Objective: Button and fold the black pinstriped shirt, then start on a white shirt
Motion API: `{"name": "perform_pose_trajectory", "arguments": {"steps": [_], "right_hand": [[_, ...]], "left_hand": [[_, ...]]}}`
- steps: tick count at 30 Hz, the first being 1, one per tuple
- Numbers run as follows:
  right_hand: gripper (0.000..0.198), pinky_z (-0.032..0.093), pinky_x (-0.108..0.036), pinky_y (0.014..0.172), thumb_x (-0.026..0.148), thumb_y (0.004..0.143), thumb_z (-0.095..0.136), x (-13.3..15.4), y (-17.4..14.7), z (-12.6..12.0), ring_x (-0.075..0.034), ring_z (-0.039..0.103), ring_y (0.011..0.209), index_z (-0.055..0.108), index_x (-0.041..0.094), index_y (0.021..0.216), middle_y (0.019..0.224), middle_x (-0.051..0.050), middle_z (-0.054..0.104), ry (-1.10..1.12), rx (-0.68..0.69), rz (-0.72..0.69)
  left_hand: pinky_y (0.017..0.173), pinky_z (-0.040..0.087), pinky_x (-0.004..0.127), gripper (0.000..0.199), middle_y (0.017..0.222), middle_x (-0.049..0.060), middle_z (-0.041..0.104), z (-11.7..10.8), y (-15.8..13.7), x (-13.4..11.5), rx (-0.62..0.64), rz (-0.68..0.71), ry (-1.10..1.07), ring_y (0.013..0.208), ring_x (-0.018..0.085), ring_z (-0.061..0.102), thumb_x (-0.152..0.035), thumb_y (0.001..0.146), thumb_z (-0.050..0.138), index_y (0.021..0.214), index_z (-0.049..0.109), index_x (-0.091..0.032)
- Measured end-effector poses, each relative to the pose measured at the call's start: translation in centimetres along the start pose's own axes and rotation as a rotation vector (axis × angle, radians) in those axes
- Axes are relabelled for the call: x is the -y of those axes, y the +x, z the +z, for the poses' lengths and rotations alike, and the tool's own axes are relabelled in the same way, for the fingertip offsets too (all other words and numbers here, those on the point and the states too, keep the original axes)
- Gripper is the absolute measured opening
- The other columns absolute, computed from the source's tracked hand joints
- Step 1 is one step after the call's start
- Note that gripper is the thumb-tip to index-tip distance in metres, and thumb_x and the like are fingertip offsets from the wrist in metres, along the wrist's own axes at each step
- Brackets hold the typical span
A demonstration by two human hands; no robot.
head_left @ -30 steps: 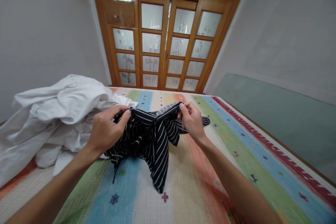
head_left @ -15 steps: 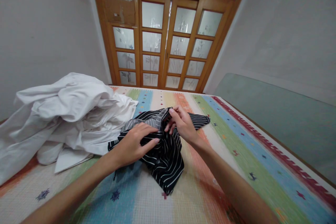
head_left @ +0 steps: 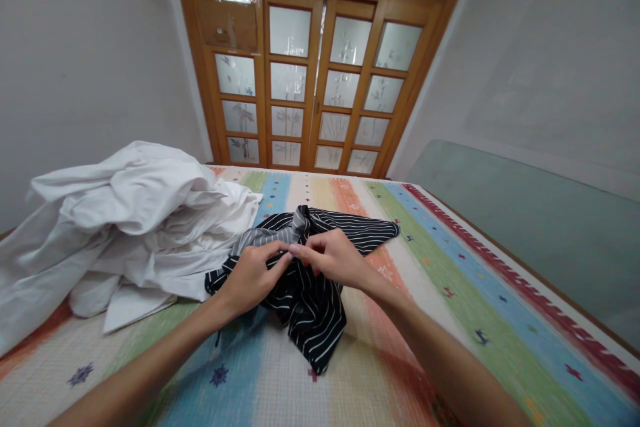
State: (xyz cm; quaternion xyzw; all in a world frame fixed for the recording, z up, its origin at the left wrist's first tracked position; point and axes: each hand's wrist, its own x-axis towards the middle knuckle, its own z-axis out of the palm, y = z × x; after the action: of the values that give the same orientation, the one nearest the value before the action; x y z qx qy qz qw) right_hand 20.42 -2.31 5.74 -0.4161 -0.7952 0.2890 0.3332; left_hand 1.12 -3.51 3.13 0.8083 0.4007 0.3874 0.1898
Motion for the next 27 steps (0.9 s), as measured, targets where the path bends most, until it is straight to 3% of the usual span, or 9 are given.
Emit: {"name": "perform_pose_trajectory", "arguments": {"steps": [4, 10, 14, 21, 27], "right_hand": [[0.037, 0.032, -0.021, 0.05, 0.048, 0.086, 0.062, -0.14, 0.19, 0.62, -0.009, 0.048, 0.052, 0.061, 0.017, 0.065, 0.055, 0.003, 0.056, -0.055, -0.067, -0.038], [0.028, 0.033, -0.02, 0.047, 0.031, 0.09, 0.053, -0.29, 0.18, 0.55, -0.008, 0.048, 0.046, 0.052, 0.019, 0.065, 0.057, 0.004, 0.057, 0.051, -0.001, 0.001], [0.025, 0.031, -0.019, 0.043, 0.032, 0.09, 0.051, -0.25, 0.07, 0.32, -0.007, 0.046, 0.042, 0.052, 0.02, 0.069, 0.057, 0.005, 0.055, 0.127, 0.052, -0.008], [0.028, 0.031, -0.019, 0.041, 0.039, 0.089, 0.054, -0.63, 0.29, 0.37, -0.008, 0.046, 0.041, 0.049, 0.021, 0.069, 0.055, 0.006, 0.051, 0.253, 0.074, 0.033], [0.028, 0.03, -0.02, 0.044, 0.039, 0.087, 0.055, -0.93, 0.42, 0.79, -0.009, 0.045, 0.044, 0.049, 0.021, 0.067, 0.051, 0.006, 0.048, 0.165, 0.054, 0.013]], "left_hand": [[0.067, 0.051, 0.027, 0.022, 0.083, 0.001, 0.075, -0.09, -0.15, -0.32, -0.044, 0.001, -0.005, 0.071, 0.016, 0.068, -0.027, 0.092, 0.052, 0.102, 0.071, -0.02], [0.07, 0.053, 0.029, 0.022, 0.086, 0.002, 0.077, 0.07, -0.24, -0.28, -0.049, 0.03, 0.023, 0.071, 0.017, 0.07, -0.028, 0.092, 0.052, 0.1, 0.071, -0.02], [0.069, 0.051, 0.029, 0.024, 0.093, 0.004, 0.077, 0.21, -0.05, 0.18, -0.019, 0.013, 0.063, 0.076, 0.018, 0.071, -0.027, 0.094, 0.049, 0.101, 0.07, -0.02], [0.066, 0.049, 0.026, 0.026, 0.085, 0.002, 0.074, -0.13, 0.3, 0.09, -0.028, -0.018, 0.019, 0.072, 0.016, 0.068, -0.03, 0.095, 0.046, 0.096, 0.07, -0.019], [0.066, 0.05, 0.026, 0.027, 0.081, 0.001, 0.074, -0.39, 0.07, -0.41, -0.088, -0.04, -0.064, 0.067, 0.015, 0.066, -0.032, 0.094, 0.046, 0.098, 0.07, -0.02]]}}
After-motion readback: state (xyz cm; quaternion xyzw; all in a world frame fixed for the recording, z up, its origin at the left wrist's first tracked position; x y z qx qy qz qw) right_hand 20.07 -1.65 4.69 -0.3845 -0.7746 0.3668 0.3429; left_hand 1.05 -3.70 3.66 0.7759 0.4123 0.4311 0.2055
